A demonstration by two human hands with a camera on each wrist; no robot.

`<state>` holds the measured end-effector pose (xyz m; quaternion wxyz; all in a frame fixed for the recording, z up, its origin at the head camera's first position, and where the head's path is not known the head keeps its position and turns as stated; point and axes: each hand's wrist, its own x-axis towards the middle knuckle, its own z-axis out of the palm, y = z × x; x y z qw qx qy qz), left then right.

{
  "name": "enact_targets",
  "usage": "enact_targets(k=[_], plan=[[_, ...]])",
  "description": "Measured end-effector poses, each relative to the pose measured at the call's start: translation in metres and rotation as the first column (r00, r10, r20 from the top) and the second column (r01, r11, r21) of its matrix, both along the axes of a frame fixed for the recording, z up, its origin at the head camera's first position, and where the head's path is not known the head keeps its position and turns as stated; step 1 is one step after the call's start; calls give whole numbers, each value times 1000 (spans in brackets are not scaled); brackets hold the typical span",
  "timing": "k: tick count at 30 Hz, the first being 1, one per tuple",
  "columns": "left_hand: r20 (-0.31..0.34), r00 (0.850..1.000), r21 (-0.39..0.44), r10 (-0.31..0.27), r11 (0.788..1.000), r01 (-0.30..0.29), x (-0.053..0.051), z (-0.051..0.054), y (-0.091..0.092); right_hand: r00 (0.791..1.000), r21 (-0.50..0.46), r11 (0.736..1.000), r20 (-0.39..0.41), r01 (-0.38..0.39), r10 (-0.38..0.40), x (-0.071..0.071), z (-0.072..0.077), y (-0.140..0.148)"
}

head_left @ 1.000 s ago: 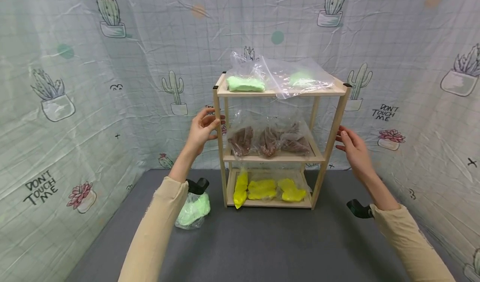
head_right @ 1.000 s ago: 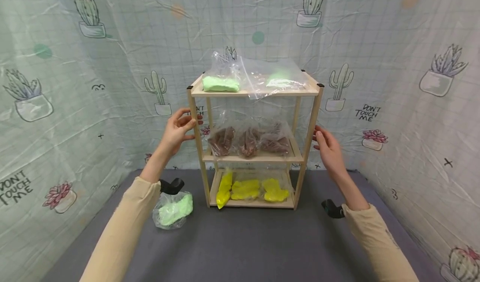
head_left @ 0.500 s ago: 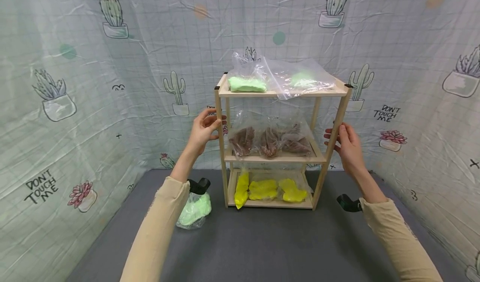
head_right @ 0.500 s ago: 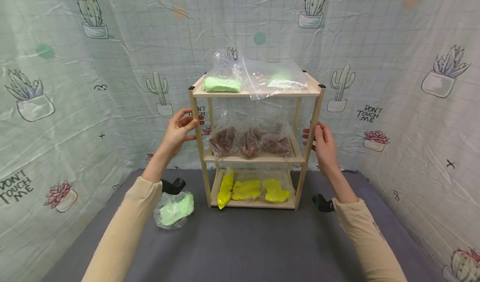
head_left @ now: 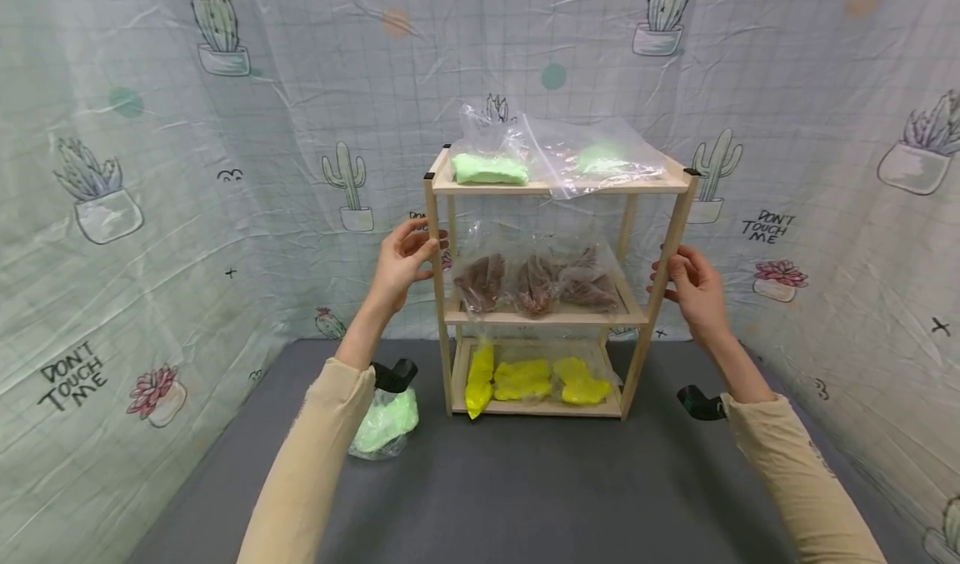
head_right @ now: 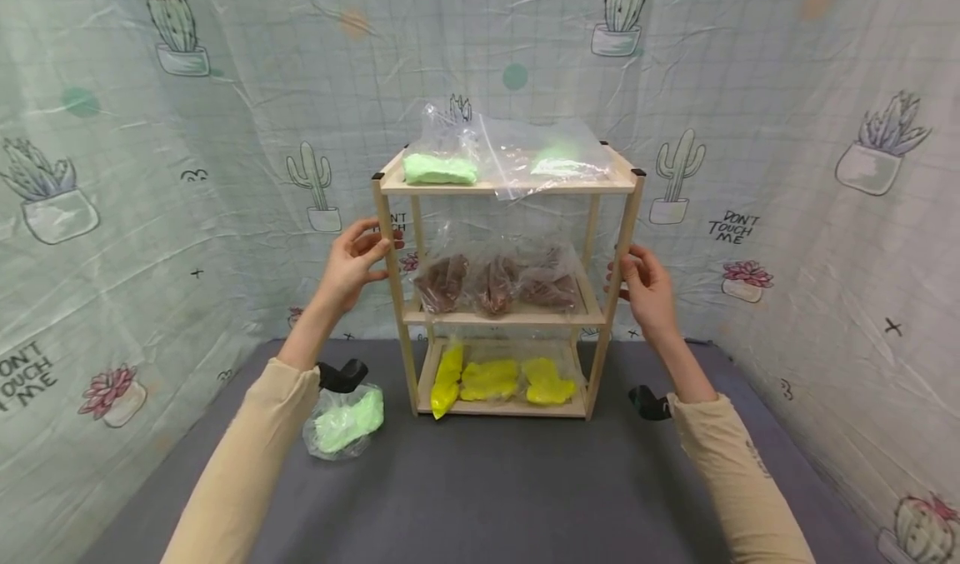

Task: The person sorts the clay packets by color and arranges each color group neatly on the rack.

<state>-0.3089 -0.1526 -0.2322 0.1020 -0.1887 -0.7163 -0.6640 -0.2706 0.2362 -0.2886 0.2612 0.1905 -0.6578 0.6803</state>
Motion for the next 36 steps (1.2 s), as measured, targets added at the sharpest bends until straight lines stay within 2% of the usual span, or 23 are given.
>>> enact_targets(k=[4,11,15,20,26,30,34,36], plan=[[-15,1000,-19,16,1000,-16,5,0,1,999,12,999,-3,-43,43,2,1,1],[-133,991,-113,25,993,-40,16,0,-1,999,54,998,-21,-41,43,9,5,-2],[-161,987,-146,20,988,-44,25,-6,-9,1000,117,993,-15,-14,16,3,1,1],[-146,989,-217,-8,976,-24,38,-19,-17,1000,216,976,4,28,-29,3,-1,0],[-102,995,-395,-8,918,-33,49,-37,-26,1000,200,980,3,6,-7,5,0,3],[-125,992,-505,-9,861,-56,53,-50,-33,1000,227,974,9,18,-20,5,0,3],[-93,996,-592,-3,804,-53,54,-71,-44,999,253,967,16,43,-48,5,-1,1],[-61,998,-609,13,791,-47,54,-84,-51,999,257,965,13,46,-52,4,-1,1]])
